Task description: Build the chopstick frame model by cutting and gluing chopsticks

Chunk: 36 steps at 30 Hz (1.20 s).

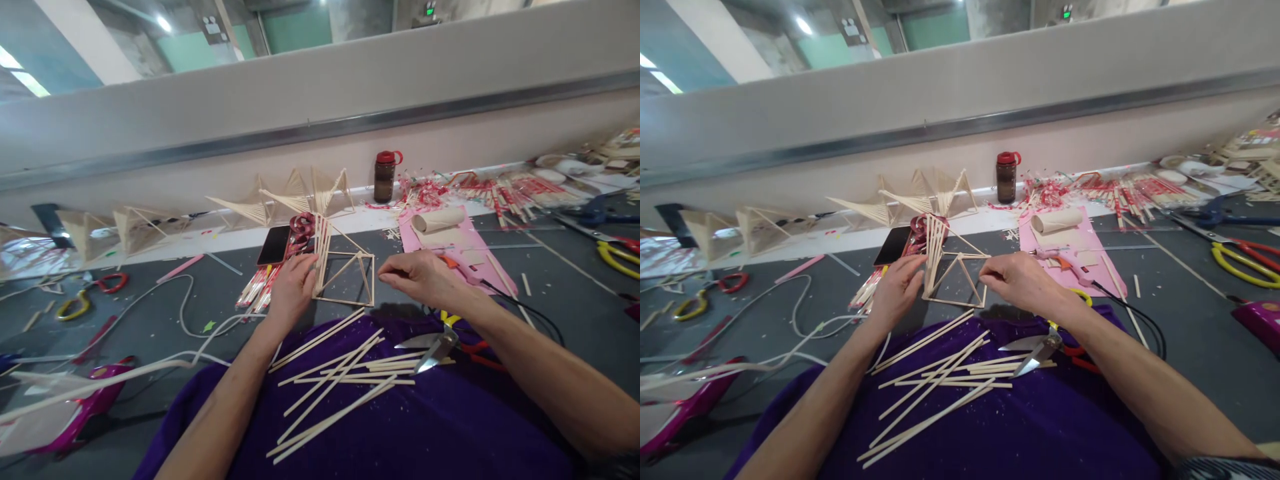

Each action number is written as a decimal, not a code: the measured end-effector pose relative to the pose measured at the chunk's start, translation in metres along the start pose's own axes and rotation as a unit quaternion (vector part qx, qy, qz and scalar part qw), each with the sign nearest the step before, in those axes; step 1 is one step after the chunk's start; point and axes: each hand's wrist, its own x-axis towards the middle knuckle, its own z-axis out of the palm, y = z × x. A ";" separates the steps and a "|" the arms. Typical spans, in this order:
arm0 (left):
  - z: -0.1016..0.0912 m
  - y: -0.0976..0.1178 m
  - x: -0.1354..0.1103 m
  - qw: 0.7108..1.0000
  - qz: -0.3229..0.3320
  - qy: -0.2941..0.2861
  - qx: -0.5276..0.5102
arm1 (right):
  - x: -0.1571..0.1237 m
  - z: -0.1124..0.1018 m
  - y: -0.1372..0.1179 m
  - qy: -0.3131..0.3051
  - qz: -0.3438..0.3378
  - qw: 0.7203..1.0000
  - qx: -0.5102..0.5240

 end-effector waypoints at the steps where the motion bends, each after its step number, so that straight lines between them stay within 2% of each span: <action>1: -0.004 0.007 0.001 1.000 -0.008 0.009 -0.021 | 0.000 -0.001 0.000 0.001 0.016 1.000 0.025; 2: -0.009 0.016 0.000 0.998 -0.019 0.025 -0.046 | 0.001 -0.001 0.000 0.000 0.037 0.997 0.061; 5: -0.028 0.050 -0.010 0.991 -0.035 0.023 -0.131 | 0.003 -0.004 0.000 -0.002 0.093 0.976 0.197; 7: -0.038 0.071 -0.019 0.973 -0.059 -0.032 -0.222 | 0.004 -0.006 -0.002 0.005 0.112 0.955 0.276; 9: -0.039 0.087 -0.026 0.934 -0.098 -0.108 -0.326 | 0.004 -0.008 -0.005 0.014 0.121 0.936 0.331; 12: -0.028 0.105 -0.031 0.850 -0.188 -0.194 -0.452 | 0.000 -0.010 -0.014 0.011 0.111 0.915 0.387; 15: -0.010 0.118 -0.031 0.764 -0.228 -0.225 -0.560 | -0.006 -0.007 -0.027 -0.020 0.080 0.912 0.401; 17: -0.001 0.123 -0.030 0.727 -0.226 -0.244 -0.601 | -0.011 -0.003 -0.035 -0.048 0.066 0.917 0.390; 18: 0.002 0.124 -0.029 0.718 -0.227 -0.261 -0.604 | -0.012 -0.001 -0.038 -0.058 0.060 0.920 0.382; 20: 0.003 0.122 -0.029 0.717 -0.242 -0.291 -0.586 | -0.014 -0.002 -0.040 -0.055 0.046 0.930 0.361; 21: 0.001 0.118 -0.029 0.723 -0.253 -0.298 -0.570 | -0.015 -0.006 -0.040 -0.033 0.035 0.939 0.340; 23: -0.008 0.110 -0.030 0.737 -0.265 -0.289 -0.551 | -0.014 -0.018 -0.035 0.042 0.016 0.961 0.274; 25: -0.022 0.101 -0.031 0.755 -0.260 -0.262 -0.542 | -0.012 -0.035 -0.026 0.136 0.020 0.967 0.213; 27: -0.039 0.095 -0.031 0.775 -0.255 -0.229 -0.531 | -0.010 -0.052 -0.016 0.216 0.043 0.952 0.211; 29: -0.055 0.094 -0.032 0.792 -0.266 -0.187 -0.516 | -0.009 -0.064 -0.007 0.267 0.056 0.929 0.251; 31: -0.066 0.098 -0.032 0.807 -0.262 -0.161 -0.505 | -0.008 -0.069 -0.002 0.288 0.052 0.913 0.285; 33: -0.071 0.105 -0.029 0.822 -0.238 -0.159 -0.492 | -0.008 -0.070 -0.001 0.290 0.042 0.908 0.298; 36: -0.066 0.118 -0.008 0.864 -0.158 -0.177 -0.443 | -0.009 -0.066 -0.005 0.287 0.029 0.908 0.304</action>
